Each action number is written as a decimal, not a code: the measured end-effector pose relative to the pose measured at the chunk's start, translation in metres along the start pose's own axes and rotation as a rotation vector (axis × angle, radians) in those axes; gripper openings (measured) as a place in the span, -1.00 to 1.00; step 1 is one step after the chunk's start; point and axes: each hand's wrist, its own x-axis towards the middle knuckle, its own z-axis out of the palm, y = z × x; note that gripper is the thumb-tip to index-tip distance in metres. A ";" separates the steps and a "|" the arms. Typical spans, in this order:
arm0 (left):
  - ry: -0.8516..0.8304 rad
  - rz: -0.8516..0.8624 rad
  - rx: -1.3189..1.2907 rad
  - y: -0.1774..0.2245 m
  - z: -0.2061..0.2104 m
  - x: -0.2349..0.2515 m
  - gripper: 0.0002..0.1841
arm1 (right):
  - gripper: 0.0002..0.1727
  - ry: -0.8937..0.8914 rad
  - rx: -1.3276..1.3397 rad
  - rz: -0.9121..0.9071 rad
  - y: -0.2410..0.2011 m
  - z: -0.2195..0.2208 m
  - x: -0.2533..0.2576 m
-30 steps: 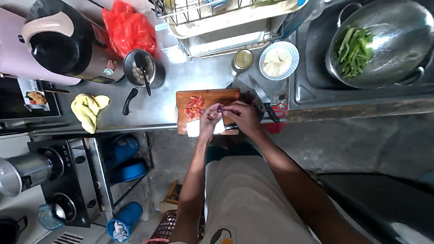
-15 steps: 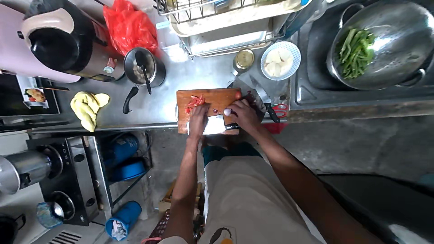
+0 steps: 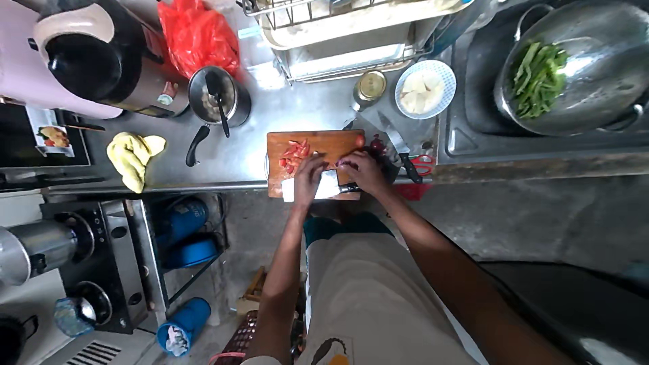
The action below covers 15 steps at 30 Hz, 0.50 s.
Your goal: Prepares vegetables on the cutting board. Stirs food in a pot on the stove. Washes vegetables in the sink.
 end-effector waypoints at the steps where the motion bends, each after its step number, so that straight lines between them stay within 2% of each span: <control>1: -0.022 -0.083 -0.153 0.004 0.005 -0.002 -0.61 | -0.74 -0.018 0.062 0.048 -0.009 -0.003 -0.005; 4: -0.075 -0.235 -0.454 0.006 0.025 -0.008 -0.50 | -0.74 -0.023 0.186 0.125 -0.024 -0.001 -0.014; 8: -0.008 -0.288 -0.519 -0.001 0.045 -0.018 -0.52 | -0.71 -0.036 0.206 0.136 -0.025 0.003 -0.025; 11: 0.060 -0.370 -0.472 -0.013 0.047 -0.033 -0.59 | -0.72 -0.019 -0.016 0.055 -0.014 0.009 -0.032; 13: 0.091 -0.391 -0.388 -0.024 0.045 -0.045 -0.57 | -0.69 -0.112 -0.258 -0.052 -0.007 0.012 -0.040; 15: 0.131 -0.408 -0.385 -0.026 0.040 -0.059 -0.52 | -0.48 -0.213 -0.448 -0.128 -0.003 0.021 -0.048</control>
